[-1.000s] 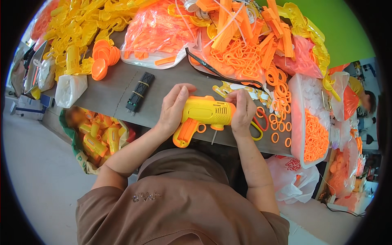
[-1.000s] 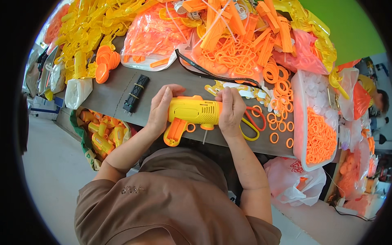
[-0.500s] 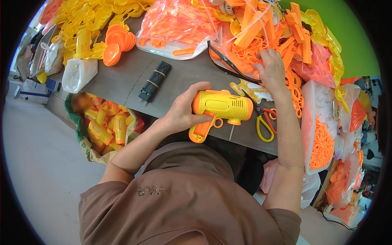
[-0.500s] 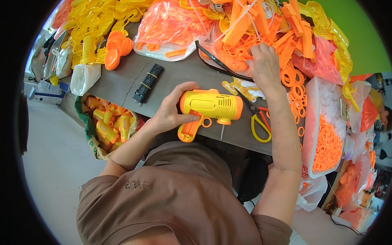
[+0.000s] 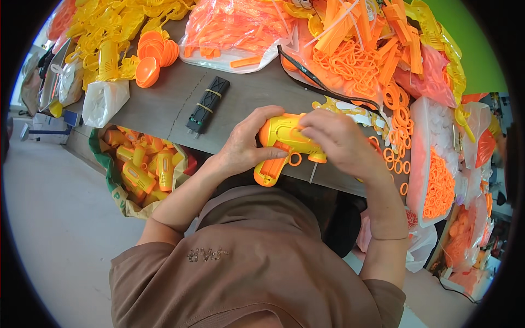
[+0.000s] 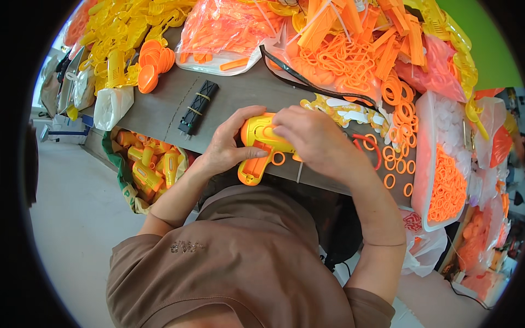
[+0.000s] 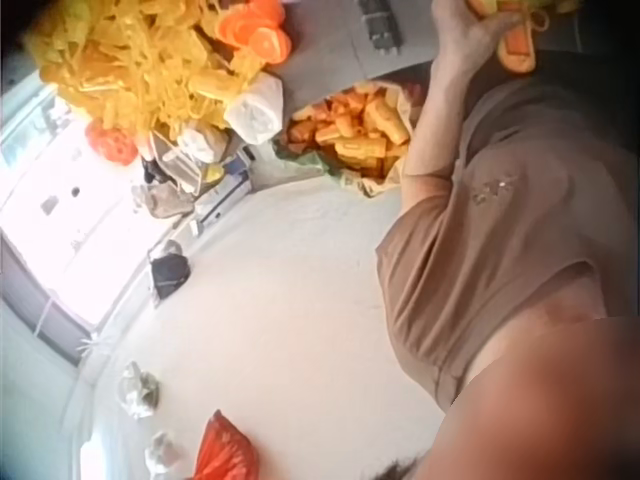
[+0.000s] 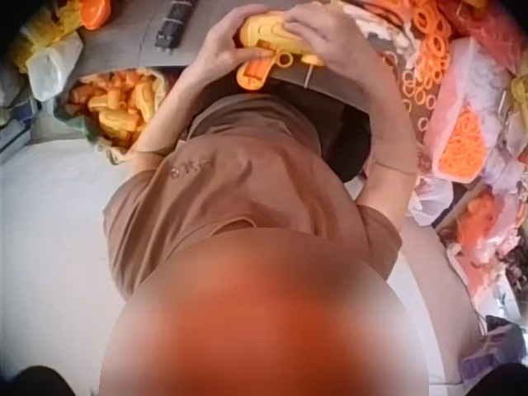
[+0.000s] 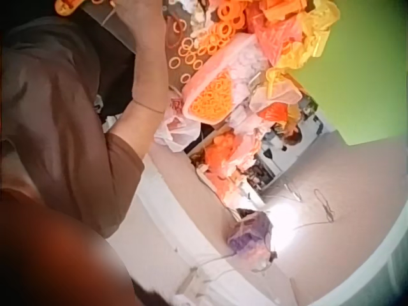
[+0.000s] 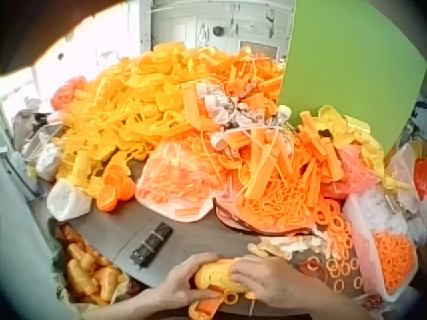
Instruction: Assembling the internal and external components of a plastic toy gun.
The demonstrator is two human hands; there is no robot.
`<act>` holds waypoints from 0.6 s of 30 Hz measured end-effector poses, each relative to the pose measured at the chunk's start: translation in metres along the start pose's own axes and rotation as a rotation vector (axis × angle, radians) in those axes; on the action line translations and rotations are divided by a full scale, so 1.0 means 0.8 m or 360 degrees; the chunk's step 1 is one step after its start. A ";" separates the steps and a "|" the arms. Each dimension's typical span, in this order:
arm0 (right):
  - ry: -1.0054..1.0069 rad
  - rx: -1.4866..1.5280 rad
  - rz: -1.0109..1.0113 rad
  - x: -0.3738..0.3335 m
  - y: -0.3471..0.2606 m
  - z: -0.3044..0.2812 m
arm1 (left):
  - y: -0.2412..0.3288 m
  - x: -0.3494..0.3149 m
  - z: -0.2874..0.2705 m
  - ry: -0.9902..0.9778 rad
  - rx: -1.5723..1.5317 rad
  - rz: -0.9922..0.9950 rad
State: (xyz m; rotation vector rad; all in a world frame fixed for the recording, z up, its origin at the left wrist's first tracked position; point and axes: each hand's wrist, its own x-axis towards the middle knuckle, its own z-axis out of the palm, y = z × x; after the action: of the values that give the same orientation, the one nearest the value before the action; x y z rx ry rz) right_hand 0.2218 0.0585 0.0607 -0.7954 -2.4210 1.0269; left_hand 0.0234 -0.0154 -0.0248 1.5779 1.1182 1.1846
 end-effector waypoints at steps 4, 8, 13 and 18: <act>0.0102 -0.0266 0.0003 0.002 -0.011 0.025 | 0.000 0.000 -0.001 0.0026 -0.0037 0.0031; 0.0150 -0.0408 -0.0035 -0.002 -0.010 0.041 | 0.002 0.000 -0.001 0.0031 0.0000 0.0054; 0.0236 -0.0646 -0.0095 -0.007 -0.008 0.049 | 0.003 0.000 -0.002 0.0036 0.0102 0.0209; 0.0244 -0.0735 -0.0163 -0.003 -0.016 0.048 | 0.004 0.001 0.001 0.0052 0.0084 0.0197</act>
State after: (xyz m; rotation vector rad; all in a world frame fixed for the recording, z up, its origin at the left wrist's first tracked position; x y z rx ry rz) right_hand 0.1984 0.0300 0.0446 -0.8451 -2.5617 0.3516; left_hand 0.0247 -0.0155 -0.0220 1.6946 1.0936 1.2753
